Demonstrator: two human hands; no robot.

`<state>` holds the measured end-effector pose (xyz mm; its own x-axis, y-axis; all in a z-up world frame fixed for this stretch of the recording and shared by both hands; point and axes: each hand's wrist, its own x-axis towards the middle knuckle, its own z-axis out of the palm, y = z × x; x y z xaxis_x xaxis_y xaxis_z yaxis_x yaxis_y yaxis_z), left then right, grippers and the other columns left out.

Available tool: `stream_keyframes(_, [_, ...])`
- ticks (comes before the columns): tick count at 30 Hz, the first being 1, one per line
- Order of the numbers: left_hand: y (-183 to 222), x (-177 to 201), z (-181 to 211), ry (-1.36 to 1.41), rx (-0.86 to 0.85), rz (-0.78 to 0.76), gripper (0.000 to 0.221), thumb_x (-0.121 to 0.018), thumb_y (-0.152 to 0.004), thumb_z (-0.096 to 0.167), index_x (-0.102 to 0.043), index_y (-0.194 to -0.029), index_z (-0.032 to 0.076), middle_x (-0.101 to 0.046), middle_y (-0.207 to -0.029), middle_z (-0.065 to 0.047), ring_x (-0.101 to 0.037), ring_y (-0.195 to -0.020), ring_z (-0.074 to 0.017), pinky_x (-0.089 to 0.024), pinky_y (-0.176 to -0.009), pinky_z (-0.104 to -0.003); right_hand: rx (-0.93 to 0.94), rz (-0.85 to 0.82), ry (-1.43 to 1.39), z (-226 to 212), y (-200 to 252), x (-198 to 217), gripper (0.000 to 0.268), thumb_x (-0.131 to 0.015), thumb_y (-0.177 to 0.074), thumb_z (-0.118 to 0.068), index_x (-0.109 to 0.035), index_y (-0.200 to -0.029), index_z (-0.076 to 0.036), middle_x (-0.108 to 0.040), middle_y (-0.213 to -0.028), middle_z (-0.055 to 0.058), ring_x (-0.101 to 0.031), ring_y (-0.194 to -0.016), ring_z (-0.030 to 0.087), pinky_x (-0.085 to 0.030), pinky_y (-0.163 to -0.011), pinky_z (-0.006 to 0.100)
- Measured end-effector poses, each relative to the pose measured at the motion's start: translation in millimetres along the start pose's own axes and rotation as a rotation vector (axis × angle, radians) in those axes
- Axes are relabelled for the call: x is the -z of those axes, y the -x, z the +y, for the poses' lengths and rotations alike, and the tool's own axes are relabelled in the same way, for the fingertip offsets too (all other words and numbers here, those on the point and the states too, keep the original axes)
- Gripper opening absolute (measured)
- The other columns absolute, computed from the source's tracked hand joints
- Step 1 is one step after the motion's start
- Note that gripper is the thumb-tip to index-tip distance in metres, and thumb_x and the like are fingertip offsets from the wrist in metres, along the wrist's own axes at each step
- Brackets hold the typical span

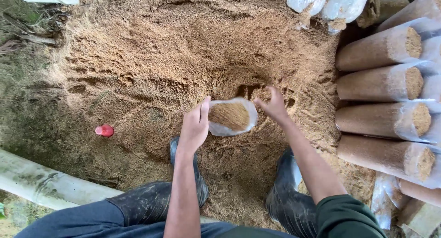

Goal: Using a plastic cup to scoop grain substrate from a pile into small plastic bags

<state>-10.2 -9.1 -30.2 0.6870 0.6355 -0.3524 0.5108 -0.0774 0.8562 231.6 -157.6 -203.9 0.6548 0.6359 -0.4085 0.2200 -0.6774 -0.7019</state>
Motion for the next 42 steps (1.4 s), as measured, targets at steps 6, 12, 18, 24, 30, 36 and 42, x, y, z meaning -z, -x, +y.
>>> stream_keyframes(6, [12.5,25.7,15.0,-0.007,0.137,-0.019,0.053,-0.027,-0.111,0.029,-0.051,-0.146,-0.003,-0.063,-0.132,-0.031,-0.061,-0.127,-0.0385,-0.041,-0.11,-0.054,0.064,-0.082,0.294,20.7,-7.3,-76.6,0.112,-0.059,-0.078,-0.082,-0.018,-0.161,-0.02,-0.005,-0.165,0.027,0.0,-0.152,0.047,-0.007,-0.121,0.068])
stream_keyframes(12, [2.5,26.2,1.2,0.012,0.169,-0.096,0.05,-0.029,-0.109,0.023,-0.045,-0.151,0.0,-0.076,-0.103,-0.029,-0.062,-0.126,-0.0378,-0.034,-0.117,-0.056,0.304,-0.135,0.447,13.2,-62.4,-129.7,0.108,-0.084,-0.08,-0.017,-0.013,-0.161,-0.033,0.006,-0.165,0.027,-0.003,-0.151,0.051,-0.025,-0.116,0.072])
stream_keyframes(18, [-4.1,26.7,-2.2,0.078,0.09,-0.143,0.048,-0.031,-0.107,0.015,-0.049,-0.147,-0.004,-0.078,-0.089,-0.028,-0.056,-0.129,-0.0397,-0.034,-0.116,-0.059,0.507,-0.122,0.725,11.3,-90.3,-142.0,0.116,-0.081,-0.072,0.0,-0.019,-0.158,-0.047,0.005,-0.164,0.02,-0.031,-0.141,0.053,-0.056,-0.095,0.062])
stream_keyframes(24, [-7.2,17.5,-4.9,0.038,0.096,-0.096,0.046,-0.034,-0.108,0.02,-0.057,-0.142,-0.001,-0.073,-0.12,-0.023,-0.065,-0.122,-0.0335,-0.045,-0.109,-0.052,0.526,0.132,0.61,-5.0,-105.4,-136.6,0.048,-0.06,-0.093,0.003,-0.065,-0.119,-0.037,-0.049,-0.138,0.011,-0.058,-0.122,0.038,-0.066,-0.073,0.034])
stream_keyframes(30, [7.8,5.9,37.9,0.151,0.103,-0.032,0.049,-0.028,-0.11,0.018,-0.049,-0.146,-0.005,-0.057,-0.142,-0.028,-0.053,-0.135,-0.0407,-0.037,-0.114,-0.054,0.265,-0.214,-0.134,-47.0,-105.1,-58.3,0.057,-0.059,-0.085,0.018,-0.069,-0.128,-0.018,-0.061,-0.135,0.02,-0.054,-0.056,0.01,-0.055,-0.056,0.023])
stream_keyframes(36, [5.4,-6.1,16.8,0.15,0.091,0.022,0.049,-0.027,-0.111,0.022,-0.05,-0.147,-0.002,-0.054,-0.144,-0.028,-0.049,-0.138,-0.0398,-0.033,-0.117,-0.054,0.219,-0.274,-0.365,-167.0,-0.5,53.9,0.048,-0.071,-0.078,0.016,-0.067,-0.118,-0.009,-0.063,-0.124,0.02,-0.063,-0.106,0.034,-0.061,-0.087,0.043])
stream_keyframes(42, [-7.8,-19.4,-16.3,0.147,0.151,0.023,0.049,-0.028,-0.112,0.029,-0.051,-0.147,0.003,-0.058,-0.068,-0.014,-0.052,-0.057,-0.0159,-0.052,-0.065,-0.03,0.236,-0.591,-0.369,-198.5,59.7,64.9,0.049,-0.067,-0.079,0.016,-0.061,-0.126,0.001,-0.058,-0.12,0.024,-0.065,-0.081,0.024,-0.065,-0.056,0.028])
